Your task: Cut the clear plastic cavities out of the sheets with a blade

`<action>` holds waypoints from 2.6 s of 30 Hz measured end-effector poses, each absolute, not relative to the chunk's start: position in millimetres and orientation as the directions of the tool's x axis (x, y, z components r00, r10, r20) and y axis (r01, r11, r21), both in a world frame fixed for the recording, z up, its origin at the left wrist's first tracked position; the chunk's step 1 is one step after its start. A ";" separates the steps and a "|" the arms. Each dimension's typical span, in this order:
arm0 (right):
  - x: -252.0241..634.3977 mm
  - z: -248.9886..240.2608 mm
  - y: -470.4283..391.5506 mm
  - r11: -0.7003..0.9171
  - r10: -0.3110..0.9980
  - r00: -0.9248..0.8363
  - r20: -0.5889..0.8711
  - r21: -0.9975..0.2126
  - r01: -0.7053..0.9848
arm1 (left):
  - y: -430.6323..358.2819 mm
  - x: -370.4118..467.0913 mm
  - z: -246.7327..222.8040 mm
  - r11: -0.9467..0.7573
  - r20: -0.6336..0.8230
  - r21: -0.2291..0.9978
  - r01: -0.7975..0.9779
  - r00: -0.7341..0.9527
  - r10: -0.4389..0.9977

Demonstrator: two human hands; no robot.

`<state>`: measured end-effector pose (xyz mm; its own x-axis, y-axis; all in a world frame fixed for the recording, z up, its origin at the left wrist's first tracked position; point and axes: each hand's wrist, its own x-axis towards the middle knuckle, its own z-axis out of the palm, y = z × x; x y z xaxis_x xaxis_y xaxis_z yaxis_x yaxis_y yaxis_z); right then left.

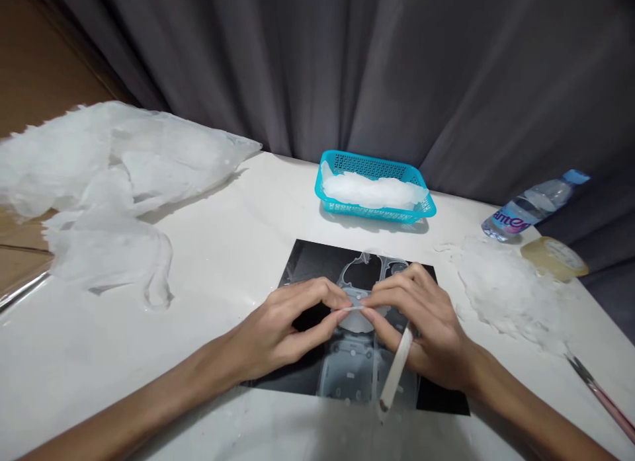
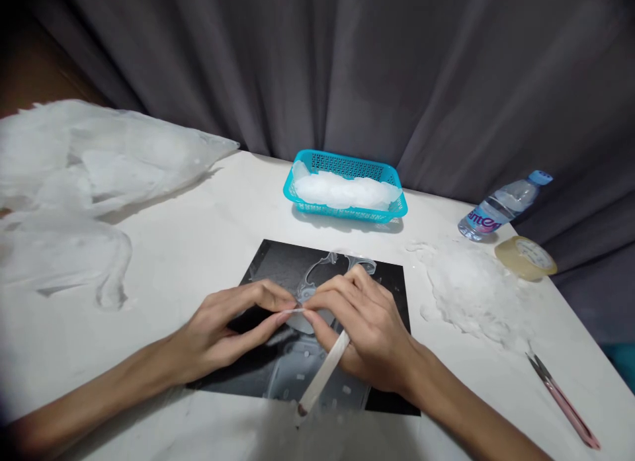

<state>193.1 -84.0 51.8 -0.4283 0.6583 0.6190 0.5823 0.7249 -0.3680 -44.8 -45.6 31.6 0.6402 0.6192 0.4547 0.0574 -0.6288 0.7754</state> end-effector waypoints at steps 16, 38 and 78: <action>202.9 42.2 -87.9 0.640 0.764 -0.432 0.478 -0.484 0.597 | -51.1 -43.9 25.7 -0.476 0.278 0.860 0.186 0.611 0.741; 193.2 17.0 -109.9 0.649 0.700 -0.267 0.662 -0.436 0.623 | -58.5 -36.0 23.7 -0.463 0.175 0.834 0.300 0.651 0.739; 193.4 19.7 -124.6 0.612 0.721 -0.302 0.624 -0.370 0.699 | -71.1 -45.6 31.4 -0.502 0.238 0.841 0.201 0.696 0.678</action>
<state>193.4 -124.6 19.7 -0.3017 0.7211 0.6237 0.6991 0.6121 -0.3696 -45.6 -71.1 31.4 0.6958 0.6776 0.2382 0.2015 -0.5024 0.8408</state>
